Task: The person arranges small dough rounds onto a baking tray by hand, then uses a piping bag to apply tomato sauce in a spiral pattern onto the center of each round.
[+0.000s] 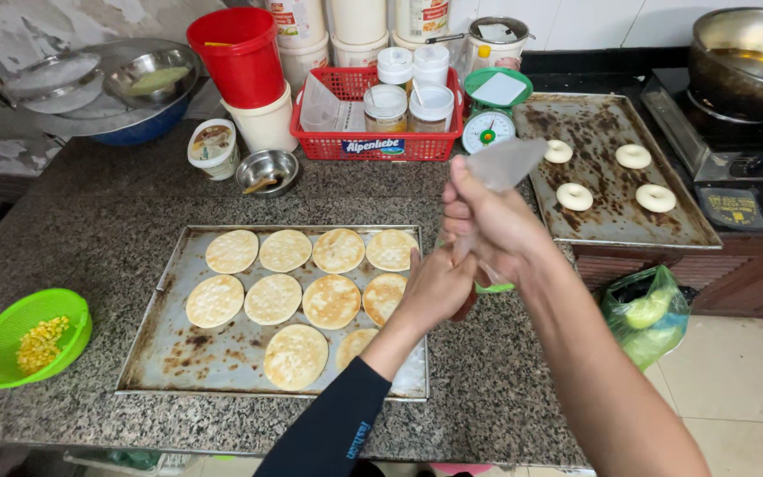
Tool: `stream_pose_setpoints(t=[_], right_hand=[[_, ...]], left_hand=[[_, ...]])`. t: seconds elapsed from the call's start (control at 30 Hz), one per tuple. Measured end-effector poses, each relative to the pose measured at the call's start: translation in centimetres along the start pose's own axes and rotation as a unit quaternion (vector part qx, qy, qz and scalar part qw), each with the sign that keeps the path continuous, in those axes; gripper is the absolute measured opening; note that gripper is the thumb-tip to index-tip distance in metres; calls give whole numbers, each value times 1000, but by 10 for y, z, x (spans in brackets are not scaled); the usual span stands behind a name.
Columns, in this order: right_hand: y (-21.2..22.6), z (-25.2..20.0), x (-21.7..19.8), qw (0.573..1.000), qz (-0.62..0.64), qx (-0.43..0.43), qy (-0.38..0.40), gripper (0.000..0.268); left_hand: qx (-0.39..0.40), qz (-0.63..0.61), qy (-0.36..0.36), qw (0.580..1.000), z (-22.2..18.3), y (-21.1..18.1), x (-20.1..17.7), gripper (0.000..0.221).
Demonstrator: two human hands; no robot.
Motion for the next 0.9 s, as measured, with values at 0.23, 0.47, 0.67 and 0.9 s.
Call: stream_pose_setpoints(t=[0.23,0.47,0.67,0.9], right_hand=[[-10,49,-34,981,-182,-38,-57,38],[-99,39,-46,992,-76,71,73,32],[-90,4,-38,927,-317,-187,-71,26],[-51,-53,34,659,-621,-424,21,29]], left_hand=[[-17,-188,192,963,-17,-4,-21,44],[-9,-476,230,849,-23,-2,-54,62],[-1,-228,135,964,-36,8,-66,89],[94,75,-125,985,-41,50,-38,13]])
Point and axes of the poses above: each hand's wrist, its own z-axis towards the middle knuckle, its own x-axis out of the palm, y = z × x, the point moved 5 cm from there along z, towards the middle knuckle, and after that the axes turned 2 degrees about -y, right-handed, at the moved point
